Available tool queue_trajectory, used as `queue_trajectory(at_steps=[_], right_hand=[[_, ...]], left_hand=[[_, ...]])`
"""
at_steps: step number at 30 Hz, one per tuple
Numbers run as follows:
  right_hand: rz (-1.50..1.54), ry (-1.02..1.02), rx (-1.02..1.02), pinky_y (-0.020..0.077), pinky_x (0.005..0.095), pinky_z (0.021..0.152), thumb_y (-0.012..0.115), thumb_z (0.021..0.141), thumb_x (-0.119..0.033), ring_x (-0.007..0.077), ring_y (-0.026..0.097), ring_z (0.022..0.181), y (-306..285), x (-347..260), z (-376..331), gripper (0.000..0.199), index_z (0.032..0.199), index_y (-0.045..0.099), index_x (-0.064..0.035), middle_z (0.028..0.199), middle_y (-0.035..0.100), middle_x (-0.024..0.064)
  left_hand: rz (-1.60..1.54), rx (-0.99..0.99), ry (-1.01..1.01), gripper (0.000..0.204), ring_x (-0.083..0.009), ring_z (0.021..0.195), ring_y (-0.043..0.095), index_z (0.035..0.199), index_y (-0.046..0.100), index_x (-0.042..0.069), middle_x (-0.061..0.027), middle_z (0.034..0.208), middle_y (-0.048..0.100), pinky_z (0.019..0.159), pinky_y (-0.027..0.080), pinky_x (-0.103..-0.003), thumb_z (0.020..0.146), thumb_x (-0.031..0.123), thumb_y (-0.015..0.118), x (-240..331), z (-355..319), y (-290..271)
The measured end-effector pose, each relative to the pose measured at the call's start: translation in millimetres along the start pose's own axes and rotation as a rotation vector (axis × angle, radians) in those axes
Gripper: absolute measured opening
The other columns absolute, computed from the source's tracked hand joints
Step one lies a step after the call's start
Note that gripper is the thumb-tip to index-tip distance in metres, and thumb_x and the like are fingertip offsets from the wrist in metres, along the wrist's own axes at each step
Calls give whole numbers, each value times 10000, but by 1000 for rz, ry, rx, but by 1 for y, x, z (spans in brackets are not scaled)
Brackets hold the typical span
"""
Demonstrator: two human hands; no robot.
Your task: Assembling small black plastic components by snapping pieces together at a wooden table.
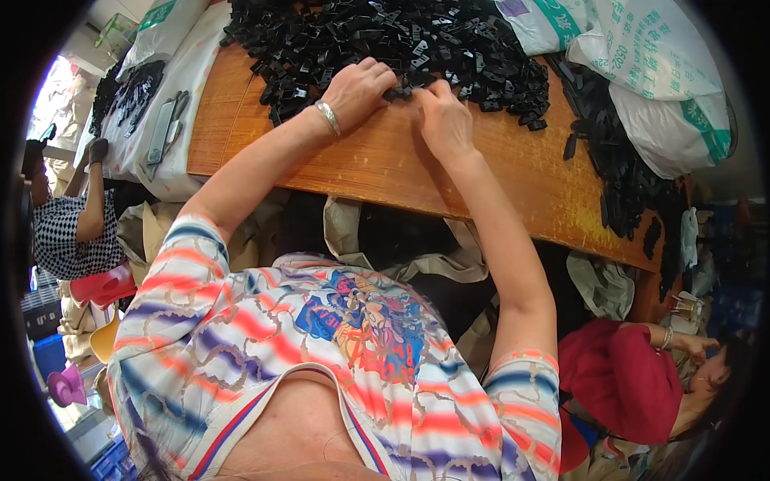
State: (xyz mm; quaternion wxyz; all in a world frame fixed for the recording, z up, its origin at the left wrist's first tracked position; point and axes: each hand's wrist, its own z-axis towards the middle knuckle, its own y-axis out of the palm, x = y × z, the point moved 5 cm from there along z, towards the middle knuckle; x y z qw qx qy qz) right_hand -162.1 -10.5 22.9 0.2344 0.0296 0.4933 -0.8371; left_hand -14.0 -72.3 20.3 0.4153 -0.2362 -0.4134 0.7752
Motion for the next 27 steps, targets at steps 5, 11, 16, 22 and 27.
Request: queue_trajectory(at_steps=[5, 11, 16, 22, 27], right_hand=[[-39, 16, -96, 542, 438, 744, 622, 846, -67, 347, 651, 883, 24, 12, 25, 228, 1068, 640, -115, 1048, 559, 127], [-89, 115, -199, 529, 454, 730, 680, 845, -119, 374, 651, 877, 13, 15, 7, 145, 966, 613, -75, 995, 620, 142], [155, 266, -172, 505, 448, 767, 687, 855, -152, 378, 638, 878, -7, 17, -28, 155, 921, 657, -16, 925, 656, 189], [155, 325, -141, 521, 356, 707, 678, 883, -135, 267, 656, 763, -14, 29, -50, 201, 1001, 677, 28, 943, 640, 162], [154, 303, -183, 518, 418, 810, 735, 809, -107, 375, 631, 927, -25, 13, -55, 242, 1021, 683, 0, 1001, 641, 188]], left_hand=[[-128, 24, -5, 339, -241, 1006, 587, 903, 574, 100, -38, 936, 631, 799, 474, -365, 666, 171, 806, 21, -16, -17], [-301, 39, -26, 293, -261, 863, 550, 823, 565, 96, -41, 830, 563, 773, 487, -364, 667, 165, 803, 40, -22, -14], [-355, 41, -24, 271, -272, 907, 544, 850, 585, 86, -64, 894, 566, 804, 484, -364, 684, 152, 789, 55, -31, -15], [-409, 45, -90, 247, -291, 964, 545, 917, 625, 70, -76, 986, 597, 855, 475, -379, 733, 159, 764, 60, -39, -19], [-296, -19, -162, 275, -294, 978, 554, 984, 635, 69, -71, 1028, 620, 862, 475, -385, 760, 170, 758, 50, -50, -18]])
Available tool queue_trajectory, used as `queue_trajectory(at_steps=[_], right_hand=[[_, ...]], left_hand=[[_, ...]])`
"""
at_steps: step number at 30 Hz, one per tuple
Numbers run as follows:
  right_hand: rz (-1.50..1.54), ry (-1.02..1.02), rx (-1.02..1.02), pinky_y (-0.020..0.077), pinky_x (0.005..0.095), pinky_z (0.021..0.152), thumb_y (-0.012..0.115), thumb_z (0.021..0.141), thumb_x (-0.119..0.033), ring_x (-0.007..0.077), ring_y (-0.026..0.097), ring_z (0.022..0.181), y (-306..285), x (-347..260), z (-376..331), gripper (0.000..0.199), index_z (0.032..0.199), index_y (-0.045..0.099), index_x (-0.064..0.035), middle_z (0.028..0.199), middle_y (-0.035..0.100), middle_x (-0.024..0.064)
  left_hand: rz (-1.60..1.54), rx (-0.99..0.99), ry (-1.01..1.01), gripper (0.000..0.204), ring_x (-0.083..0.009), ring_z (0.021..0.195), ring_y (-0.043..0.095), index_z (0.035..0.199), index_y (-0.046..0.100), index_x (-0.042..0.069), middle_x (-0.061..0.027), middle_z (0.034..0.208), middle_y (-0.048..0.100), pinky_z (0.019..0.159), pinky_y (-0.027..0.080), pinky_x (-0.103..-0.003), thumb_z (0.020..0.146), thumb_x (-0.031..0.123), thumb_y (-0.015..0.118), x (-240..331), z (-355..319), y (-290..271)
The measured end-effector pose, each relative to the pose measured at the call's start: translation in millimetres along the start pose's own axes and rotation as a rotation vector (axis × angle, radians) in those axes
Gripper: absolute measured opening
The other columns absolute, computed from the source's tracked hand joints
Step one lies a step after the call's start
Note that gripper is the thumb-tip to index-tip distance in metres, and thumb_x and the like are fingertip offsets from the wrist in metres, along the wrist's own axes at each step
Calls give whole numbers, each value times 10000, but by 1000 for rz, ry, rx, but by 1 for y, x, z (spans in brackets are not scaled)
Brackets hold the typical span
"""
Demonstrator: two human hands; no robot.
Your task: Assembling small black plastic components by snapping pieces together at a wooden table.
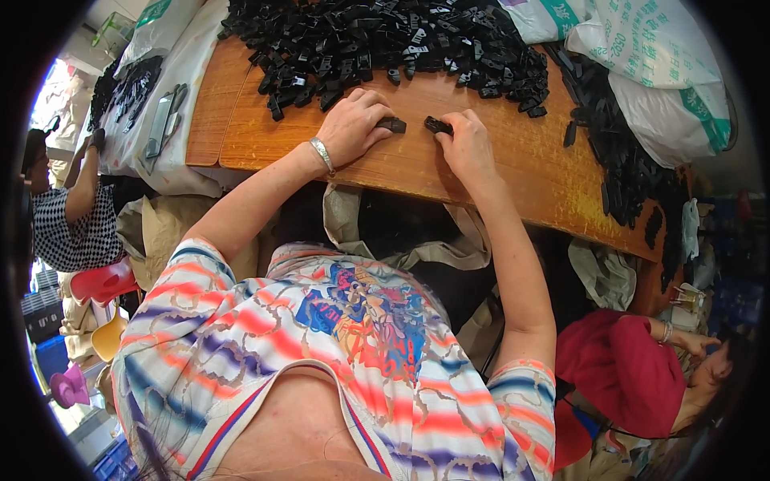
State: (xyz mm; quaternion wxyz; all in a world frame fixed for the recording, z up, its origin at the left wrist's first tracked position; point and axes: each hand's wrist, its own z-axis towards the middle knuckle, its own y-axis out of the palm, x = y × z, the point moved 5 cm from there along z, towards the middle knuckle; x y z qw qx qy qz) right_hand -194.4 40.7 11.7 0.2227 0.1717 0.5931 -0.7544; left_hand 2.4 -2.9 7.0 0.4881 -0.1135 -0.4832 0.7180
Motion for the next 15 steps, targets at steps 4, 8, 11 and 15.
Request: queue_trajectory(at_steps=[4, 8, 11, 15], right_hand=[[-55, -3, -10, 521, 414, 805, 749, 786, -81, 366, 639, 918, 0, -7, -3, 262, 1025, 677, -3, 995, 645, 172], [-45, 10, -6, 520, 415, 799, 742, 789, -93, 359, 644, 908, 2, -8, -4, 245, 1009, 680, -5, 989, 652, 168], [4, 40, -33, 519, 414, 796, 736, 795, -107, 358, 644, 907, 3, -9, -6, 232, 998, 683, -7, 983, 656, 170], [50, 57, -62, 518, 413, 797, 733, 798, -116, 358, 644, 906, 6, -15, -8, 225, 990, 686, -9, 980, 659, 171]], left_hand=[[-89, -50, -61, 300, -301, 948, 555, 992, 611, 69, -76, 988, 619, 825, 470, -387, 743, 133, 767, -1, -1, 1], [-238, 4, -56, 305, -303, 883, 536, 941, 575, 62, -84, 913, 590, 788, 454, -386, 713, 83, 777, 5, -2, -5], [-278, -33, -114, 313, -303, 903, 536, 904, 565, 68, -86, 909, 584, 811, 451, -390, 689, 78, 792, 5, -4, -6], [-366, -82, -139, 329, -300, 922, 536, 947, 582, 67, -81, 918, 590, 819, 445, -386, 703, 120, 796, 2, -8, -2]])
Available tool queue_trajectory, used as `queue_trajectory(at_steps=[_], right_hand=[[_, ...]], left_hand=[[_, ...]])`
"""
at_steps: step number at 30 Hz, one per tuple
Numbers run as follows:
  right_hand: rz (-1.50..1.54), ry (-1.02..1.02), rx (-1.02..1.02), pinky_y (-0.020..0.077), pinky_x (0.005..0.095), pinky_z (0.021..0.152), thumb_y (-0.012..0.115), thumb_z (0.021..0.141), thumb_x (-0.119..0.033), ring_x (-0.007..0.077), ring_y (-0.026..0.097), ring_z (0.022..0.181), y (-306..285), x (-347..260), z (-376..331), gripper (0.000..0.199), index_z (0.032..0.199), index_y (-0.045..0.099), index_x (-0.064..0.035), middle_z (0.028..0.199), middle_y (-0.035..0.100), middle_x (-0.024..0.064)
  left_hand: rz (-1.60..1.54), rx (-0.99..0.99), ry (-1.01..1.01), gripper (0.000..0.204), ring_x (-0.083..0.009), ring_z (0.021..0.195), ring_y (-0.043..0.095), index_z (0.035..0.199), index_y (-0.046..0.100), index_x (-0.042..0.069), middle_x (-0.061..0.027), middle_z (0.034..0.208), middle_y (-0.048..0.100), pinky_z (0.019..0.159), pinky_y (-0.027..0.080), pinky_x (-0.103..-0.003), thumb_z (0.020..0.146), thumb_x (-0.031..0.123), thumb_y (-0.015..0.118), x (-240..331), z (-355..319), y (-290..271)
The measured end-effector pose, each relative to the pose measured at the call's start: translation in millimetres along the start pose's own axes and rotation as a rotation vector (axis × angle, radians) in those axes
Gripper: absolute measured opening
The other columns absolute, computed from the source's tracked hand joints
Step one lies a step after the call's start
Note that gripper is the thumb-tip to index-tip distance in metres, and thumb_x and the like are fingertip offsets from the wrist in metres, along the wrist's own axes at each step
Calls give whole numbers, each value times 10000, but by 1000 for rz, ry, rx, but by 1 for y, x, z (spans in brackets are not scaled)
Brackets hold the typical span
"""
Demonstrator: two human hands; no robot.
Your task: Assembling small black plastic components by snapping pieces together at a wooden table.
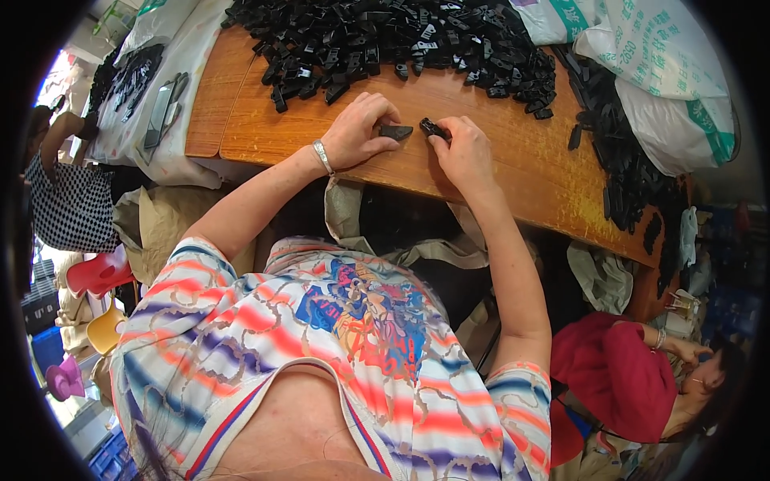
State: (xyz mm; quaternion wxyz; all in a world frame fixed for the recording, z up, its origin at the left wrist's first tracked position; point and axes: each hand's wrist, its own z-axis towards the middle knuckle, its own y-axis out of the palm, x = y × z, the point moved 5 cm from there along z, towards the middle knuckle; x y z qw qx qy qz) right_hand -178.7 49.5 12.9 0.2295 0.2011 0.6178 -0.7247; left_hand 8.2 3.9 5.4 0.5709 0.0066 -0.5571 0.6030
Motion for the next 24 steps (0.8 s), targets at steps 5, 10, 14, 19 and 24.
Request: queue_trajectory(at_steps=[5, 10, 14, 19, 24], right_hand=[[-3, -20, 1, 519, 416, 791, 735, 795, -121, 357, 646, 897, 2, 0, -2, 232, 994, 688, -10, 977, 660, 169], [39, -24, 14, 524, 392, 746, 733, 795, -106, 322, 661, 824, -3, -9, -9, 228, 996, 688, -9, 959, 659, 159], [156, -56, 65, 526, 357, 679, 728, 800, -83, 263, 668, 735, -6, -21, -13, 209, 993, 687, -12, 915, 648, 135], [130, -133, 70, 525, 351, 647, 727, 795, -65, 241, 668, 712, -2, -43, -15, 211, 997, 683, -19, 895, 628, 115], [127, -168, 46, 525, 360, 648, 727, 781, -49, 253, 665, 706, 10, -49, -16, 228, 1003, 680, -23, 901, 614, 113]], left_hand=[[93, 48, 38, 246, -280, 901, 526, 941, 624, 65, -73, 912, 586, 803, 441, -378, 752, 141, 763, 3, -2, 2], [94, 68, 34, 225, -291, 900, 533, 877, 623, 67, -74, 907, 592, 804, 448, -387, 716, 114, 773, 5, -6, 1], [170, 113, 118, 278, -295, 890, 539, 886, 612, 69, -74, 906, 594, 808, 456, -396, 672, 93, 787, 16, -10, 0], [49, 149, 2, 360, -295, 909, 548, 974, 615, 70, -76, 930, 592, 813, 464, -391, 670, 117, 801, 15, -17, -7], [107, 157, -22, 344, -297, 948, 546, 985, 629, 57, -99, 968, 592, 831, 469, -387, 697, 142, 795, 4, -18, -3]])
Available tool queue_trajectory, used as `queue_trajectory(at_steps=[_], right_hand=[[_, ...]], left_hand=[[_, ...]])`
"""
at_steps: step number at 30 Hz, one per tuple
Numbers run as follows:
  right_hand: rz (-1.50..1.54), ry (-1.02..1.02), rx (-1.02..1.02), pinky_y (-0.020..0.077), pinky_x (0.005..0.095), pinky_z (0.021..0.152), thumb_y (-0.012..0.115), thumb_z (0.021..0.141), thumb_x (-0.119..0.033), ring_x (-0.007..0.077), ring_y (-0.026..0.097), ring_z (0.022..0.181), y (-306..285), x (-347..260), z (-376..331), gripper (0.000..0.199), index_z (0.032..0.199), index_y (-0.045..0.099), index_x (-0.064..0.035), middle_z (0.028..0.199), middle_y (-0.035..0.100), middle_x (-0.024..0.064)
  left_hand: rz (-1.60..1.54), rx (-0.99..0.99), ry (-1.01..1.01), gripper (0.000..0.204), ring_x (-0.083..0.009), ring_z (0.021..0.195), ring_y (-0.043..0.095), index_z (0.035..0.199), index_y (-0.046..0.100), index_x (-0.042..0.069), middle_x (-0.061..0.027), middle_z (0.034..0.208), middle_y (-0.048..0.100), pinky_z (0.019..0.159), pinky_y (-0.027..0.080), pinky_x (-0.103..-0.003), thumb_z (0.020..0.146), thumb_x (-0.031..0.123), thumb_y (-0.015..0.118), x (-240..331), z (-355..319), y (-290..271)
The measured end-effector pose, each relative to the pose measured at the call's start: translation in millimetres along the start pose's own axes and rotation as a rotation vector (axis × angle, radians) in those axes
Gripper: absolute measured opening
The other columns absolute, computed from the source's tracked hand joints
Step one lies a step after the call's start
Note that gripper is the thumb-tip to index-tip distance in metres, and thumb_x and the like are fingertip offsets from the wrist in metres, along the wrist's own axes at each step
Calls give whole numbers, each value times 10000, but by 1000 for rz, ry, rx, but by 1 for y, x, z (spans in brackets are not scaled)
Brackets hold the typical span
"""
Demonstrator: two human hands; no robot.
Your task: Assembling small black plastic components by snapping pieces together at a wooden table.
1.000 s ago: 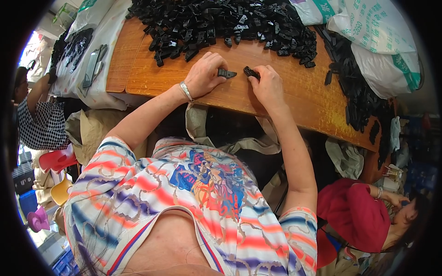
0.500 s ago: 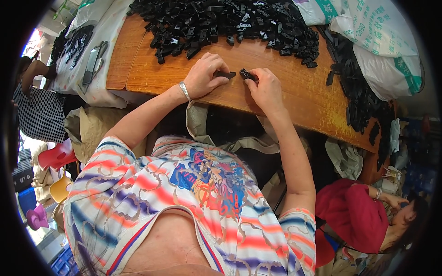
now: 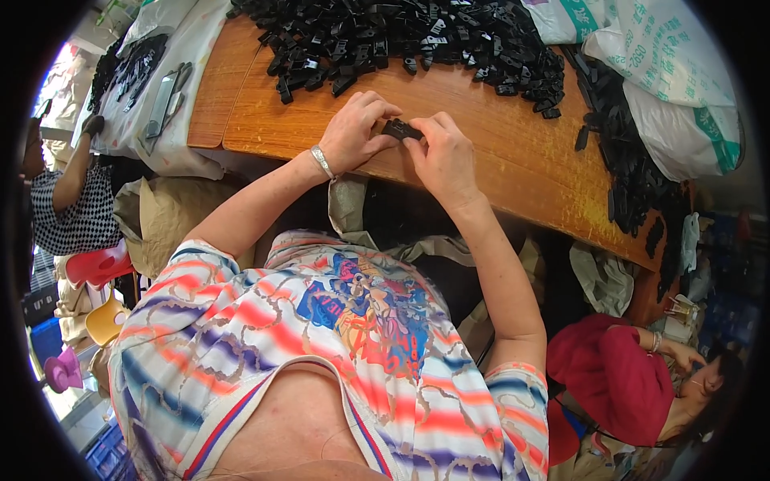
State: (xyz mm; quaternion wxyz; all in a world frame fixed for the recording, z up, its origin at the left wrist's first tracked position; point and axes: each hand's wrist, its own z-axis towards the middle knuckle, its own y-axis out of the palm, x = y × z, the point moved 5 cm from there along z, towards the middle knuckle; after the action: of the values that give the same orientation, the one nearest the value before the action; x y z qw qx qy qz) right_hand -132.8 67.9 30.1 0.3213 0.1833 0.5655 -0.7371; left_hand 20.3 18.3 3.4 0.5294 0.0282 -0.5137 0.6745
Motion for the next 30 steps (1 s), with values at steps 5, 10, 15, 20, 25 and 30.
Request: queue_trajectory(at_steps=[5, 10, 15, 20, 25, 30], right_hand=[[-64, -79, 11, 528, 392, 675, 734, 768, -54, 301, 653, 754, 9, 1, 4, 231, 995, 695, -42, 911, 611, 106], [-58, -81, -6, 526, 401, 683, 735, 762, -50, 314, 649, 786, 9, 0, 9, 229, 988, 701, -48, 915, 611, 106], [-136, -167, -47, 530, 392, 686, 679, 791, -35, 317, 644, 796, 10, -4, 9, 238, 1029, 687, -34, 931, 595, 124], [-536, -356, -40, 537, 382, 684, 548, 833, -28, 307, 621, 848, 28, -17, -4, 281, 1101, 624, 13, 952, 555, 147], [-351, -225, -11, 523, 399, 669, 598, 838, -62, 322, 620, 849, 21, -10, -8, 255, 1087, 635, -26, 943, 564, 138], [-203, -155, -121, 528, 409, 671, 734, 752, -62, 331, 638, 815, 1, -29, -75, 304, 1041, 640, -56, 936, 577, 124]], left_hand=[[4, -87, -45, 298, -302, 937, 549, 962, 653, 66, -91, 940, 601, 828, 465, -390, 707, 150, 783, -8, 1, 5], [-8, -99, -43, 281, -301, 934, 545, 934, 657, 67, -89, 940, 605, 827, 466, -389, 700, 151, 788, -10, 3, 5], [-29, -116, -65, 280, -296, 933, 549, 941, 659, 65, -86, 924, 604, 824, 466, -383, 707, 152, 783, -12, 2, 5], [-28, -110, -97, 273, -303, 926, 554, 947, 660, 58, -92, 931, 611, 824, 468, -381, 709, 140, 767, -13, 4, 4], [18, -91, -2, 297, -306, 918, 566, 972, 660, 46, -111, 954, 618, 828, 480, -388, 719, 160, 766, -14, 0, 1], [131, 280, -48, 286, -288, 900, 576, 1016, 651, 29, -110, 940, 625, 804, 484, -382, 764, 118, 754, -24, -10, -61]])
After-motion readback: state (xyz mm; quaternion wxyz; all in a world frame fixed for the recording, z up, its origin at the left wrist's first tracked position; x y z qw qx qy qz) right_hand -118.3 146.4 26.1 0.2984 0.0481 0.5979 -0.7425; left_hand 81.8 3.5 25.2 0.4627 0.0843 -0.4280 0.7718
